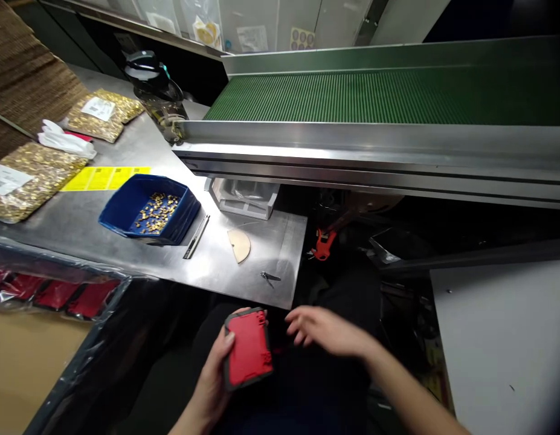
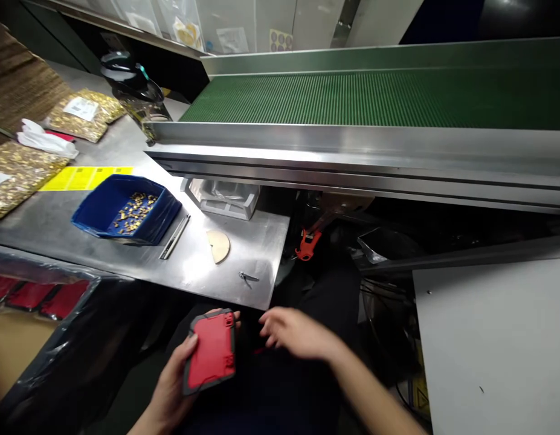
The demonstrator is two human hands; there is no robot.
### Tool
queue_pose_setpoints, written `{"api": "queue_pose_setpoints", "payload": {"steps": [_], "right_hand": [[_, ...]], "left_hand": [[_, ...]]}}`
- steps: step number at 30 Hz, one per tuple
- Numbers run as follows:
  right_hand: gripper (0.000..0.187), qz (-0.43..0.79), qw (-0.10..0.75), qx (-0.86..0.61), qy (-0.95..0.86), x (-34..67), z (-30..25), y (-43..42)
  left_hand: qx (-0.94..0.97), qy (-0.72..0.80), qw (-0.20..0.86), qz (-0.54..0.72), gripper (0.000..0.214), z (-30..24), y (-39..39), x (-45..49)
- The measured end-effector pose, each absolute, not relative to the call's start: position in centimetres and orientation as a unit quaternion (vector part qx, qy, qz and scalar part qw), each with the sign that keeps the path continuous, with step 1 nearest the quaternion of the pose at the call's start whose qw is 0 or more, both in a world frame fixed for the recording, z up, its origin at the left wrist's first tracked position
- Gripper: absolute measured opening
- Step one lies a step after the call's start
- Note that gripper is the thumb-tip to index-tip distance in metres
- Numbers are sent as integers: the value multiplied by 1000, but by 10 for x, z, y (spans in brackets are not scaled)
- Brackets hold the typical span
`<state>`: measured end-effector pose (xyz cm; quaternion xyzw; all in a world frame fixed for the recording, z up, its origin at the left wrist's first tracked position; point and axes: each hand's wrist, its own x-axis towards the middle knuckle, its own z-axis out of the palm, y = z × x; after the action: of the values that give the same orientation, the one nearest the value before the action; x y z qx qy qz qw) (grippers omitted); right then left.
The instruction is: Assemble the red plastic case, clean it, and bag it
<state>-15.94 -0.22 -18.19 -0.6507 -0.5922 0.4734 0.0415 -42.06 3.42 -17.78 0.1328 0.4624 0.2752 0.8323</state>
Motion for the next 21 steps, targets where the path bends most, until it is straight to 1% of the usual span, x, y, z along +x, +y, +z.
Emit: {"api": "queue_pose_setpoints", "payload": {"steps": [1,2,3,4,5,6,7,8,9,11,14,17,21], "right_hand": [[57,534,95,-608,-580,-181,-180,-17],[61,642,222,-554,-482,-199,-180,-29],[65,701,317,-519,-373,-213,-181,-39],[69,729,398,-493,-257,-223,-184,-46],[71,729,458,-485,-151,-228,-187,-51],[70,709,494,-498,-78,-229,-190,-54],[68,681,516,-518,-32,-227,-193,-55],[67,657,529,-537,-9,-223,-195,-56],[65,641,535,-551,-1,-217,-197,-56],[63,630,530,-568,-7,-207,-200,-55],[61,632,500,-591,-42,-198,-204,-52],[62,630,466,-614,-93,-196,-209,-38],[61,639,438,-614,-149,-198,-219,2]], "left_hand": [[168,447,836,269,59,-181,36,-411],[206,429,841,255,56,-186,39,-403],[251,407,845,238,54,-191,42,-396],[307,380,844,222,54,-198,48,-390],[389,355,824,207,55,-205,56,-386],[488,332,783,198,57,-212,66,-382],[600,312,712,190,58,-219,78,-379],[708,306,611,178,55,-225,92,-377],[761,299,548,175,47,-230,106,-374],[825,278,464,162,36,-238,134,-369],[872,253,392,148,25,-244,166,-361],[892,276,320,159,20,-244,185,-352],[888,327,257,195,22,-233,209,-342]]}}
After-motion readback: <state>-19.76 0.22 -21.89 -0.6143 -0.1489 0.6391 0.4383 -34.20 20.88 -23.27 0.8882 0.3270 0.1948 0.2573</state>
